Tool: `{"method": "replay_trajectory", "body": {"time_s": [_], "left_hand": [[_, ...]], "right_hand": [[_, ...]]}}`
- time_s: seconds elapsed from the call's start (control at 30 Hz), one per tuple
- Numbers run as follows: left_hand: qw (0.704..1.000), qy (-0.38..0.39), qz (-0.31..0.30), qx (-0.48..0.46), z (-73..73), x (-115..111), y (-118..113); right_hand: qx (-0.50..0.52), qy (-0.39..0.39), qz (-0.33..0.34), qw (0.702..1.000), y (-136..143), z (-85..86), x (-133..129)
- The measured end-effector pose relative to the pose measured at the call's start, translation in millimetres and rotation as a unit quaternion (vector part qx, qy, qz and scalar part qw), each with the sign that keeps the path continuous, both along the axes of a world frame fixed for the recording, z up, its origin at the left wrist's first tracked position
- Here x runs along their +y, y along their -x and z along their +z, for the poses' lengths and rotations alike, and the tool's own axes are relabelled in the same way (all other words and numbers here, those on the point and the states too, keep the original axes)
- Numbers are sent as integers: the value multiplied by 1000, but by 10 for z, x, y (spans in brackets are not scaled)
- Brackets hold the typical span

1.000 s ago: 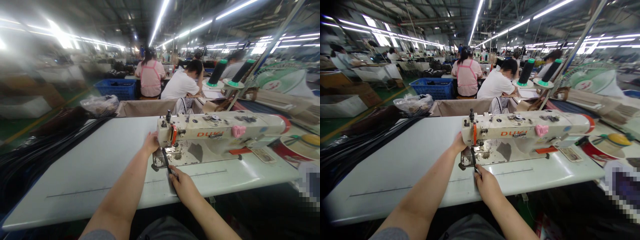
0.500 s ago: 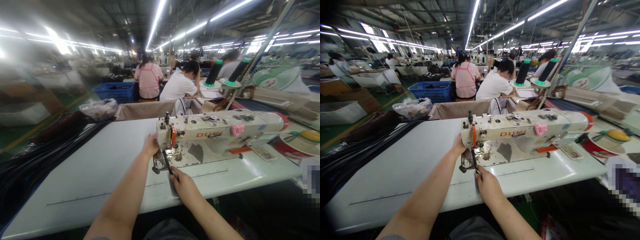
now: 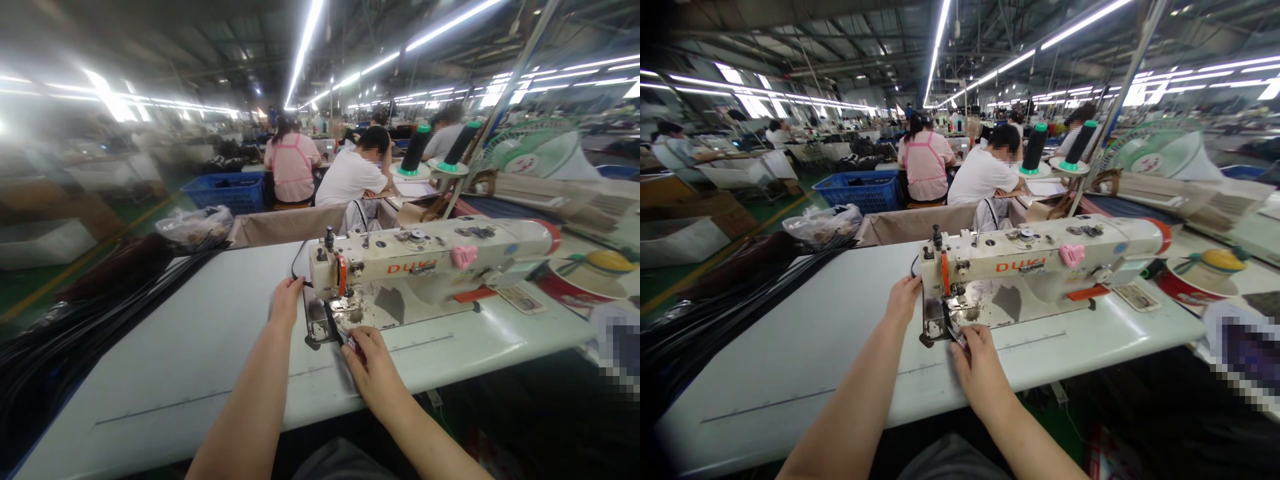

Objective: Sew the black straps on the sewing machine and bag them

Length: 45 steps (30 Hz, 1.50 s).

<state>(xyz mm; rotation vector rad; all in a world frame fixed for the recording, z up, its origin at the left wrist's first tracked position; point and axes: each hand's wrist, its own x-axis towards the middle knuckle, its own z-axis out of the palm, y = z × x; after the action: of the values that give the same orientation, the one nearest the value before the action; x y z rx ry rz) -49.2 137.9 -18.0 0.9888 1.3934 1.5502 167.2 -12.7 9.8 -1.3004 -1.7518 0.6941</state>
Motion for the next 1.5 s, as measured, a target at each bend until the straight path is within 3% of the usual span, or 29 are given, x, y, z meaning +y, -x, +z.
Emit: {"method": "replay_trajectory", "body": {"time_s": [0.17,0.3,0.4,0.53,0.67,0.87,1.03,1.17,1.23,1.33,1.4,1.5], "left_hand": [[990,-7,29,-138,-28,-393,105],[986,-1,44,-162,-33,-810,211],[990,-10,60,-125,-23,-1085,262],[995,-19,81,-50,8,-1358,318],[996,-17,89,2,63,-1587,363],[995,-19,92,45,125,-1872,377],[994,-19,95,43,149,-2022,357],[994,-16,99,33,162,-2098,381],[994,2,100,52,162,-2121,429],[992,32,82,85,160,-2142,534],[995,31,66,65,163,-2151,605],[997,50,44,29,166,-2157,701]], "right_hand": [[34,18,57,998,135,133,14],[61,130,121,982,309,188,21],[134,245,160,947,465,116,85],[208,343,149,904,639,-9,230],[205,354,159,898,751,-50,339],[202,353,198,892,904,24,326],[186,335,231,894,983,100,268],[160,305,224,912,962,145,255],[120,265,205,935,887,168,239],[-77,111,143,980,684,181,177],[-242,2,87,966,518,163,120],[-378,-39,19,925,298,104,40]]}}
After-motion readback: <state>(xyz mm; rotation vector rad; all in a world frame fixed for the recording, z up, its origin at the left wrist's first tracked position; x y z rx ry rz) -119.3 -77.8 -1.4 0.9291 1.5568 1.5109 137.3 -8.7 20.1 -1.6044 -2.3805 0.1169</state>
